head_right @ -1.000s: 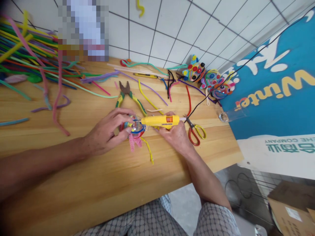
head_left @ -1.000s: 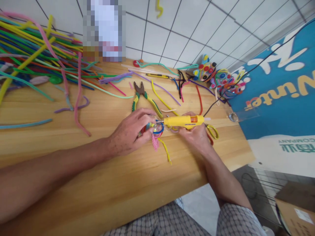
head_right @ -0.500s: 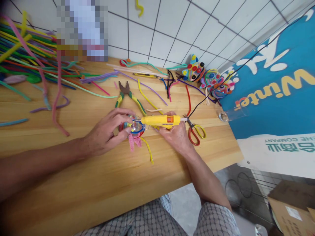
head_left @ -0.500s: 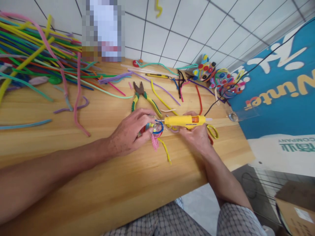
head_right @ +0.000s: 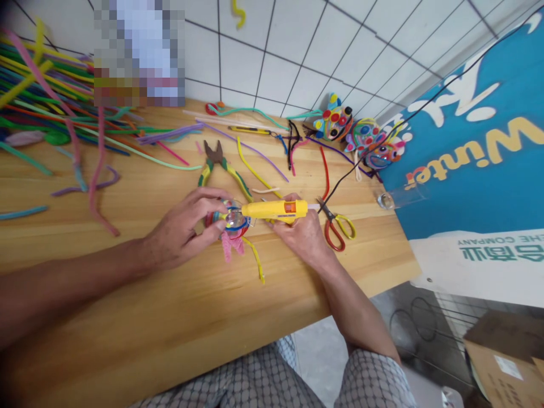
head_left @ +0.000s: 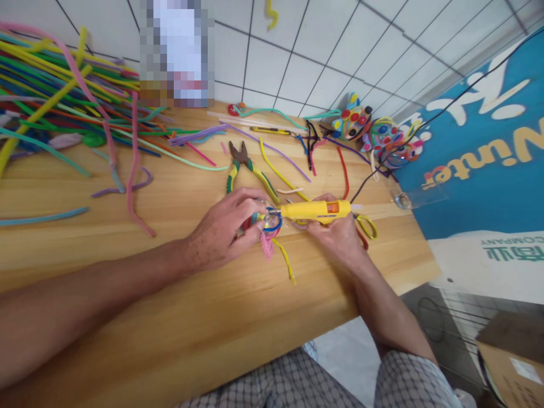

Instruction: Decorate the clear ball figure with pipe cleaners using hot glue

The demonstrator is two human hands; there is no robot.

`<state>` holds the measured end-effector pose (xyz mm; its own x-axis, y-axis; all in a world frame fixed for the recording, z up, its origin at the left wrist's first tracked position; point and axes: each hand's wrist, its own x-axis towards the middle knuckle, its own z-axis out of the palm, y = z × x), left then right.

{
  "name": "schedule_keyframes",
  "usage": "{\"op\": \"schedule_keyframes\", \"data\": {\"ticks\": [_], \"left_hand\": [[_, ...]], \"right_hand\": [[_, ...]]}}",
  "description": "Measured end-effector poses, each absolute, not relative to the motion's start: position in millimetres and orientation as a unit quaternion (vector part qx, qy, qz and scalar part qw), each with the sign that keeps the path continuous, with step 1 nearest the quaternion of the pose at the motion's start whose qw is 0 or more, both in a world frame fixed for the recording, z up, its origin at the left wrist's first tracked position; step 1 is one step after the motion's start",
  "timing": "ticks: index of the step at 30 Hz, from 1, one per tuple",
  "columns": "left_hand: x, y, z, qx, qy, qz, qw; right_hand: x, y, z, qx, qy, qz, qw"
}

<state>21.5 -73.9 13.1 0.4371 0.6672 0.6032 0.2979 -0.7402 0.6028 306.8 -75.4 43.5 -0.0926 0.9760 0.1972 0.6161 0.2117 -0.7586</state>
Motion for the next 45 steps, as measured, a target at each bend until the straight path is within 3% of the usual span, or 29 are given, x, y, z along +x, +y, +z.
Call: {"op": "schedule_keyframes", "data": {"ticks": [35, 45], "left_hand": [[22.0, -73.6, 12.2, 0.818, 0.3, 0.448, 0.201], [20.8, -74.0, 10.2, 0.818, 0.313, 0.44, 0.197]], "right_hand": [[313.6, -79.5, 44.0, -0.576, -0.683, 0.239, 0.379], [314.3, -81.7, 61.9, -0.545, -0.728, 0.271, 0.315]]}}
